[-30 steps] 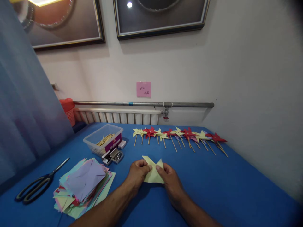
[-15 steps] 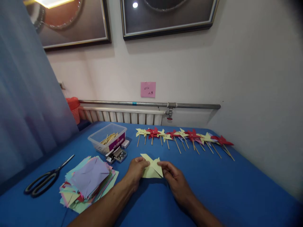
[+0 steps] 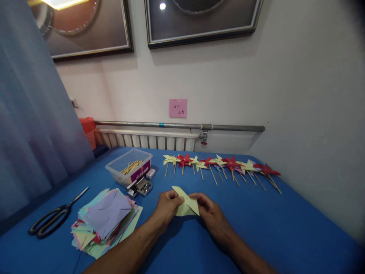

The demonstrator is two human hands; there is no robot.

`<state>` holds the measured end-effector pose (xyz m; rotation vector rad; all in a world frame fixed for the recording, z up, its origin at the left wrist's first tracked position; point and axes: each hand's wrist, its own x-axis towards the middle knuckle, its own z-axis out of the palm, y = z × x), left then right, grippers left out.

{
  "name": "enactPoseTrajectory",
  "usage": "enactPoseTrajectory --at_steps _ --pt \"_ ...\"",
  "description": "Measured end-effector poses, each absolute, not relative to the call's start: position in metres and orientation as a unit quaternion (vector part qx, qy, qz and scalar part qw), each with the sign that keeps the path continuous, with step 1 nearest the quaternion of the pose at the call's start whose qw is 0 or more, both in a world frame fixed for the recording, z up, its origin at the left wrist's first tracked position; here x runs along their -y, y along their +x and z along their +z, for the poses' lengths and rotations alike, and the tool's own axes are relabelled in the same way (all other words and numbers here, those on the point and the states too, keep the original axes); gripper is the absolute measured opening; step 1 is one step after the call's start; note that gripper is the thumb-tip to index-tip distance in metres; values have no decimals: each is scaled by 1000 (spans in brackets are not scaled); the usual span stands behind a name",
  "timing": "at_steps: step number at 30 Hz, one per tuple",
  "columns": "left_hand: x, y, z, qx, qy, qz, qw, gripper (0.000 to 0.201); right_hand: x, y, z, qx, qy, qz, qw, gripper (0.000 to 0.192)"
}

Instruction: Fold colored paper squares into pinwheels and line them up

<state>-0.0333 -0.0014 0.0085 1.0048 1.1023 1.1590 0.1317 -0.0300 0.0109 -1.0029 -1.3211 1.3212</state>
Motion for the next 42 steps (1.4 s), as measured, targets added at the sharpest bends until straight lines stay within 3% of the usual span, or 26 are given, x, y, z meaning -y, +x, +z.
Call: enactPoseTrajectory --at_steps 3,16,24,42 --pt "1 -35 9 -475 442 490 582 29 32 135 16 574 -428 525 460 22" --pt "5 -31 6 -443 473 462 605 32 26 128 -1 562 -415 517 495 32" --pt "10 -30 8 -434 467 452 624 33 24 125 -11 525 -444 517 510 58" --pt "7 -29 1 -456 484 446 599 25 22 123 -9 557 -467 492 478 43"
